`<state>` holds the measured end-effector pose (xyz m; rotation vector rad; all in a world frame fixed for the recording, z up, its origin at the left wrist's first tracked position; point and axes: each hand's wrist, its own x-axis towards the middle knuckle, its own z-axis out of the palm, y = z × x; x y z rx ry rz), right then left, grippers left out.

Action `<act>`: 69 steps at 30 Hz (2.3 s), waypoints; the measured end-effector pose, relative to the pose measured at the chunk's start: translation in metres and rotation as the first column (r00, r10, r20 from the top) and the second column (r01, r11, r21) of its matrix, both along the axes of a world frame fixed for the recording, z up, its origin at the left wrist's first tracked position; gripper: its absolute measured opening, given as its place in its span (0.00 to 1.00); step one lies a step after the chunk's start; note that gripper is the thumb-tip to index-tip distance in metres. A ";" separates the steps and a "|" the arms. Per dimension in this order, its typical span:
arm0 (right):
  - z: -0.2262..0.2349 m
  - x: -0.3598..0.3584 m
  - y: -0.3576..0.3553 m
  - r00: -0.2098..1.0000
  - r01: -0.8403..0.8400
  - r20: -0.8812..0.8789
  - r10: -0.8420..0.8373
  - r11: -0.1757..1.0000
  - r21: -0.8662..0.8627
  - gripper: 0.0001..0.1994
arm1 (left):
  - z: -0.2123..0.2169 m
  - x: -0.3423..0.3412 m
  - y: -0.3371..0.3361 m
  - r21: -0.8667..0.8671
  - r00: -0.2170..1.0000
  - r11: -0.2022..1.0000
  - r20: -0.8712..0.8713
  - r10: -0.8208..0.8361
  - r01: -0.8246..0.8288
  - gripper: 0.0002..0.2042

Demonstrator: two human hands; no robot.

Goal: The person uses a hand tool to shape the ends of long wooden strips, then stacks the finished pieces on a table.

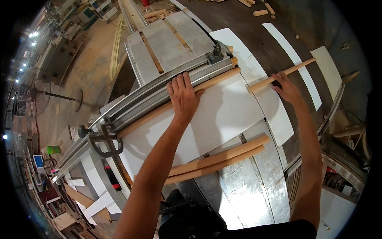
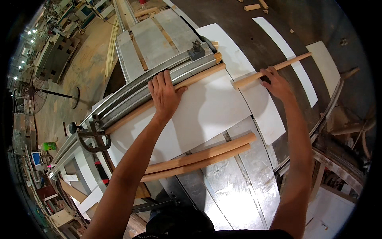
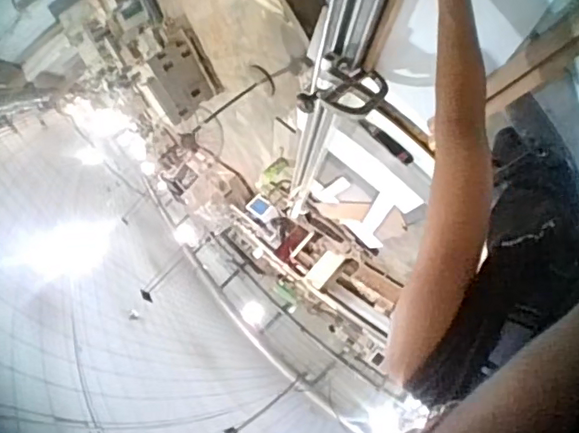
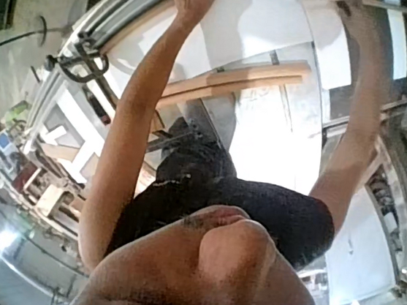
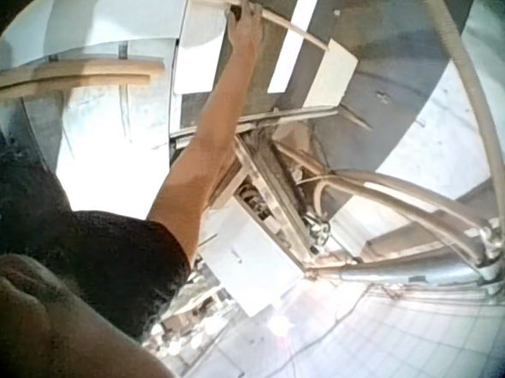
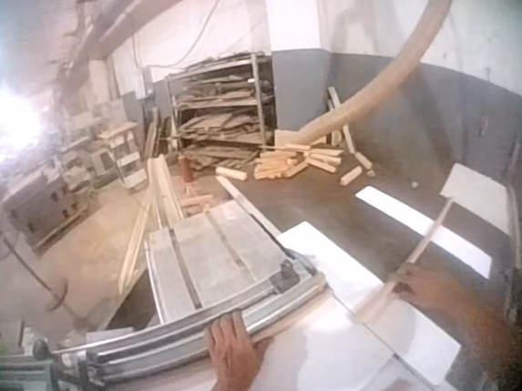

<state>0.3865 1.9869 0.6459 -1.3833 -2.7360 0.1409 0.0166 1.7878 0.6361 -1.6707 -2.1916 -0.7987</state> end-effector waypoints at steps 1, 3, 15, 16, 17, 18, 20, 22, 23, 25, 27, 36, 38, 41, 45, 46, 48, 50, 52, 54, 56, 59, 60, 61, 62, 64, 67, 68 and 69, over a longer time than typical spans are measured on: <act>-0.002 -0.002 0.006 0.999 -0.033 -0.018 0.033 0.999 -0.006 0.27 | 0.000 0.001 0.000 0.004 1.000 1.000 0.002 -0.004 0.004 0.38; -0.001 -0.011 0.013 0.993 -0.106 -0.056 0.104 0.994 -0.020 0.23 | 0.001 0.001 -0.001 0.009 1.000 1.000 0.004 -0.007 0.007 0.38; 0.090 -0.027 -0.065 0.981 -0.150 -0.127 0.148 0.989 -0.012 0.19 | 0.000 -0.005 -0.010 -0.058 0.997 0.998 0.070 -0.034 0.038 0.37; 0.102 -0.028 -0.071 0.975 -0.151 -0.171 0.144 0.988 -0.025 0.20 | 0.001 -0.007 -0.013 -0.060 0.998 0.997 0.036 -0.052 0.054 0.37; 0.113 -0.030 -0.077 0.967 -0.153 -0.214 0.141 0.988 -0.038 0.21 | 0.001 -0.009 -0.018 -0.064 0.998 0.996 0.001 -0.069 0.069 0.36; 0.130 -0.036 -0.085 0.955 -0.203 -0.226 0.193 0.979 -0.021 0.21 | 0.000 -0.012 -0.023 -0.065 0.996 0.995 -0.041 -0.084 0.081 0.35; 0.155 -0.045 -0.104 0.961 -0.133 -0.251 0.118 0.990 -0.046 0.21 | -0.015 -0.007 -0.049 -0.084 0.986 0.985 -0.063 -0.156 0.151 0.33; 0.172 -0.054 -0.118 0.947 -0.124 -0.305 0.103 0.991 -0.047 0.20 | -0.025 -0.008 -0.077 -0.129 0.980 0.973 -0.028 -0.199 0.194 0.32; 0.180 -0.060 -0.124 0.931 -0.147 -0.341 0.129 0.989 -0.029 0.20 | -0.027 -0.013 -0.091 -0.158 0.979 0.966 0.022 -0.204 0.205 0.33; 0.189 -0.069 -0.136 0.915 -0.168 -0.375 0.147 0.985 -0.024 0.19 | -0.019 -0.024 -0.105 -0.240 0.974 0.947 0.130 -0.186 0.213 0.35; 0.198 -0.077 -0.147 0.913 -0.171 -0.381 0.147 0.985 -0.029 0.18 | -0.008 -0.036 -0.113 -0.327 0.965 0.923 0.225 -0.133 0.203 0.38; 0.205 -0.112 -0.181 0.868 -0.277 -0.433 0.243 0.961 -0.016 0.16 | 0.016 0.017 -0.196 -0.492 0.912 0.776 0.317 -0.262 0.394 0.55; 0.205 -0.116 -0.188 0.875 -0.277 -0.419 0.243 0.961 -0.020 0.17 | 0.017 0.033 -0.213 -0.457 0.895 0.781 0.338 -0.291 0.426 0.55; 0.216 -0.121 -0.199 0.878 -0.280 -0.416 0.237 0.959 -0.043 0.17 | 0.025 0.043 -0.229 -0.471 0.863 0.745 0.419 -0.283 0.473 0.52; 0.232 -0.126 -0.215 0.870 -0.302 -0.429 0.243 0.950 -0.074 0.17 | 0.027 0.048 -0.246 -0.437 0.875 0.782 0.398 -0.274 0.444 0.39; 0.236 -0.127 -0.220 0.870 -0.306 -0.431 0.242 0.948 -0.084 0.17 | 0.034 0.047 -0.246 -0.334 0.857 0.843 0.449 -0.252 0.423 0.36; 0.244 -0.129 -0.229 0.859 -0.334 -0.434 0.272 0.940 -0.072 0.17 | 0.054 0.040 -0.235 -0.124 0.804 0.930 0.550 -0.225 0.345 0.28; 0.250 -0.127 -0.241 0.864 -0.336 -0.426 0.270 0.938 -0.088 0.17 | 0.124 0.030 -0.221 0.337 0.504 0.888 0.734 -0.456 0.314 0.20; 0.254 -0.130 -0.249 0.867 -0.348 -0.418 0.272 0.930 -0.116 0.16 | 0.193 0.025 -0.220 0.591 0.203 0.752 0.730 -0.652 0.292 0.18; 0.253 -0.135 -0.254 0.857 -0.391 -0.389 0.337 0.918 -0.066 0.16 | 0.232 0.024 -0.219 0.584 0.244 0.696 0.666 -0.705 0.417 0.16; 0.256 -0.138 -0.263 0.850 -0.413 -0.385 0.361 0.909 -0.060 0.16 | 0.242 0.029 -0.222 0.588 0.203 0.667 0.661 -0.722 0.458 0.14; 0.260 -0.145 -0.272 0.839 -0.415 -0.424 0.342 0.906 -0.090 0.16 | 0.239 0.029 -0.221 0.600 0.092 0.676 0.715 -0.693 0.428 0.12; 0.256 -0.145 -0.275 0.840 -0.411 -0.426 0.336 0.906 -0.097 0.16 | 0.236 0.029 -0.223 0.587 0.086 0.688 0.731 -0.677 0.427 0.13; 0.252 -0.146 -0.276 0.841 -0.409 -0.429 0.329 0.907 -0.105 0.16 | 0.234 0.028 -0.225 0.573 0.081 0.701 0.747 -0.660 0.425 0.13; 0.249 -0.147 -0.275 0.828 -0.409 -0.454 0.329 0.909 -0.086 0.16 | 0.233 0.026 -0.225 0.567 0.054 0.697 0.758 -0.650 0.439 0.13; 0.239 -0.149 -0.273 0.832 -0.405 -0.441 0.337 0.912 -0.067 0.17 | 0.231 0.017 -0.227 0.542 0.025 0.702 0.783 -0.621 0.463 0.13; 0.230 -0.158 -0.275 0.830 -0.391 -0.458 0.317 0.918 -0.073 0.17 | 0.217 0.010 -0.230 0.563 0.051 0.694 0.759 -0.649 0.450 0.13; 0.227 -0.163 -0.276 0.828 -0.385 -0.471 0.305 0.919 -0.081 0.17 | 0.215 0.006 -0.231 0.557 0.046 0.702 0.768 -0.638 0.444 0.13; 0.225 -0.164 -0.276 0.832 -0.379 -0.463 0.306 0.923 -0.070 0.17 | 0.213 0.004 -0.231 0.554 0.029 0.709 0.779 -0.627 0.438 0.13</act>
